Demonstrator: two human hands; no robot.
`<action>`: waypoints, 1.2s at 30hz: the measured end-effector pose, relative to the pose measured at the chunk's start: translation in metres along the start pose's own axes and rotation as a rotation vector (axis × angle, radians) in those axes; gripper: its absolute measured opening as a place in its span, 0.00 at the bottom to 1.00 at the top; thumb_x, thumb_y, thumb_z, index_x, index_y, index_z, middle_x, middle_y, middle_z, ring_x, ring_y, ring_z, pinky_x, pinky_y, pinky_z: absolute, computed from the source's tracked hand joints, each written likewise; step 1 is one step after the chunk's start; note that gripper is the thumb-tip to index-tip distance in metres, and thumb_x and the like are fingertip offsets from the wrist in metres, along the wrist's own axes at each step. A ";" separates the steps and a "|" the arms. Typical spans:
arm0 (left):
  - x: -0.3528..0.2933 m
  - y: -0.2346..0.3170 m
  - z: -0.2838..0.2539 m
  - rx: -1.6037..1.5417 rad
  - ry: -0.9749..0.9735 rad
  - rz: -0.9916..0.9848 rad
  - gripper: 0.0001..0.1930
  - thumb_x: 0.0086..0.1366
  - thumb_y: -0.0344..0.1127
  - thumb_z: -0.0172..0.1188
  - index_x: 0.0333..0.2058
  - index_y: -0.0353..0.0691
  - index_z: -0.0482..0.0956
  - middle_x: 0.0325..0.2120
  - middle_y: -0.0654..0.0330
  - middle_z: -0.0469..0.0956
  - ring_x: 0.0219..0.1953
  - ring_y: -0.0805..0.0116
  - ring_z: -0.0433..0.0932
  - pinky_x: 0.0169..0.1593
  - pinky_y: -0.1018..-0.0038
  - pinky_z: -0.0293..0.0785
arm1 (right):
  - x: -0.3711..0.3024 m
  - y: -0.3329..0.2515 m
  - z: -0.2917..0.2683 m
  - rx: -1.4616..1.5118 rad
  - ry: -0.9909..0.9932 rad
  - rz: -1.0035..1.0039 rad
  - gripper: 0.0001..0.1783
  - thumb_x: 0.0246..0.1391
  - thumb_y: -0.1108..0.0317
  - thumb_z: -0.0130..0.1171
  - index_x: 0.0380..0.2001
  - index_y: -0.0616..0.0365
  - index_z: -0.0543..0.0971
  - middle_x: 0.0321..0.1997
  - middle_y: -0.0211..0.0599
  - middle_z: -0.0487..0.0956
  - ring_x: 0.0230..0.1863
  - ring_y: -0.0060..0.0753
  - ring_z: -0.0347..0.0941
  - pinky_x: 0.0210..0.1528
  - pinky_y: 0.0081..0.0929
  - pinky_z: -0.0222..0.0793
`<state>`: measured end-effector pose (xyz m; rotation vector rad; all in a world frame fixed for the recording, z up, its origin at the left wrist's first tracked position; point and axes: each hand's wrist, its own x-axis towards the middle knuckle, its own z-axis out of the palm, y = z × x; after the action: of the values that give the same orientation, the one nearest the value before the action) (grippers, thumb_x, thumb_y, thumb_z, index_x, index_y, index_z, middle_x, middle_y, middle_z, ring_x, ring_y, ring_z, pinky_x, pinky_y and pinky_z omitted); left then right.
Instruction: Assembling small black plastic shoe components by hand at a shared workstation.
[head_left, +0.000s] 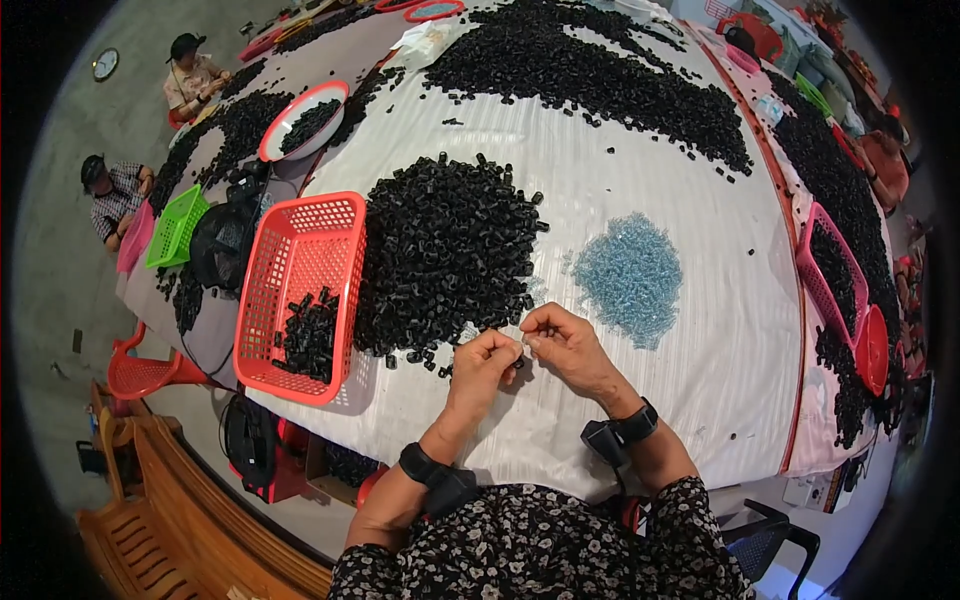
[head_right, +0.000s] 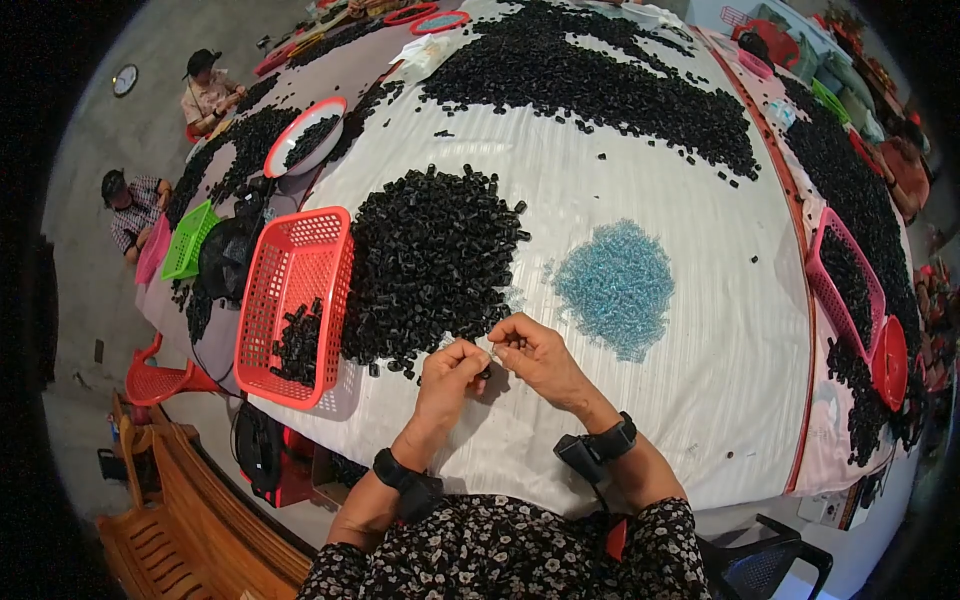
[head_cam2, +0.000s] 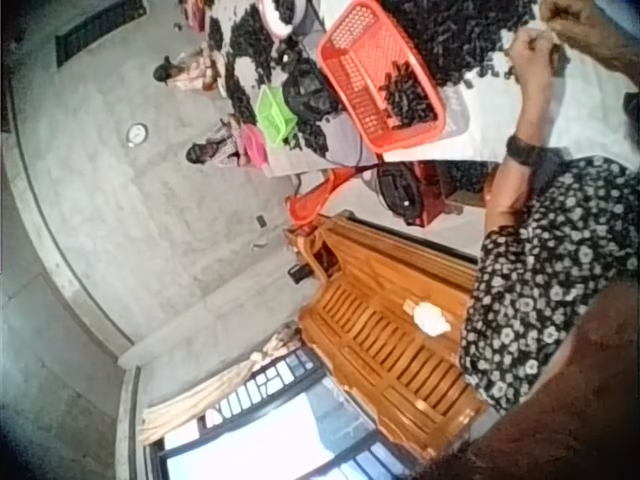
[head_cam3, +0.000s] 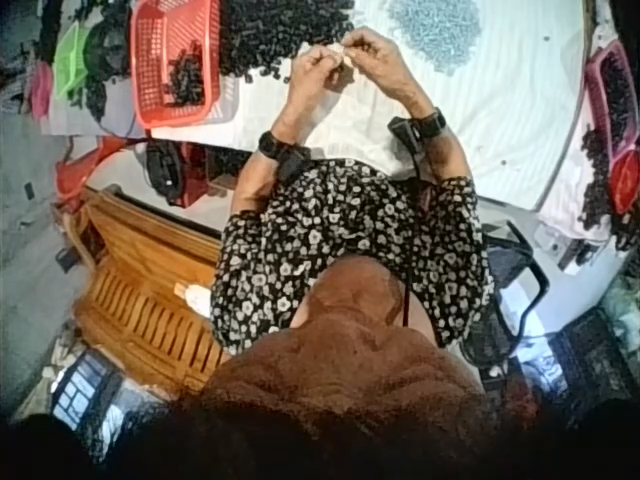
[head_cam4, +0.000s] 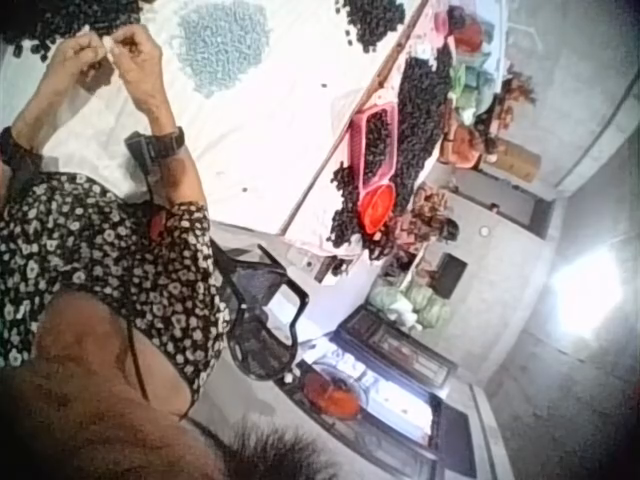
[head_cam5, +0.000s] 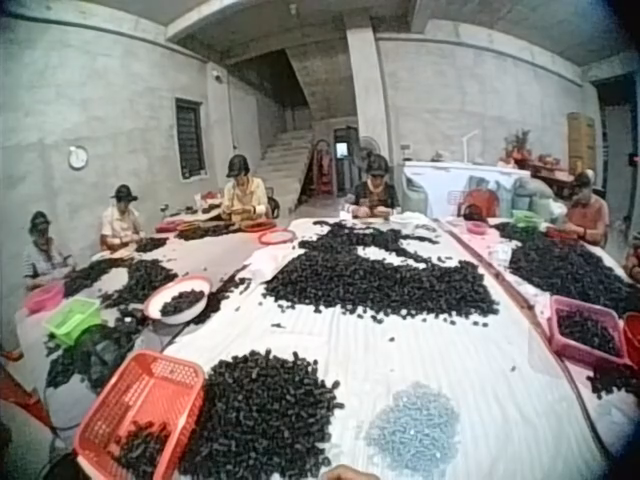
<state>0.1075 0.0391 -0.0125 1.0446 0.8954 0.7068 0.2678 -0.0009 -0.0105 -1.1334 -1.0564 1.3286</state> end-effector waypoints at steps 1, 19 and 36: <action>0.000 -0.001 -0.001 -0.121 -0.008 -0.054 0.07 0.60 0.31 0.56 0.24 0.37 0.74 0.19 0.68 0.72 0.19 0.84 0.66 0.22 0.84 0.63 | 0.000 -0.001 0.001 -0.025 0.005 -0.019 0.08 0.53 0.71 0.53 0.37 0.60 0.73 0.30 0.24 0.71 0.30 0.12 0.65 0.32 0.13 0.63; -0.010 -0.005 0.005 0.861 -0.067 0.540 0.05 0.57 0.27 0.58 0.31 0.32 0.74 0.25 0.58 0.74 0.25 0.74 0.72 0.28 0.79 0.68 | 0.004 0.013 -0.017 0.084 0.161 -0.079 0.13 0.58 0.58 0.52 0.30 0.58 0.72 0.22 0.21 0.66 0.21 0.10 0.57 0.22 0.11 0.54; -0.068 0.027 -0.065 -0.232 0.002 0.110 0.06 0.60 0.24 0.54 0.37 0.31 0.73 0.28 0.58 0.76 0.29 0.71 0.78 0.35 0.77 0.76 | -0.006 -0.008 0.014 -0.100 0.070 -0.091 0.06 0.54 0.74 0.51 0.35 0.61 0.74 0.30 0.26 0.71 0.28 0.15 0.68 0.32 0.15 0.64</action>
<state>0.0160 0.0190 0.0169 0.8907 0.7418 0.8818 0.2551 -0.0057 0.0004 -1.1837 -1.1201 1.1677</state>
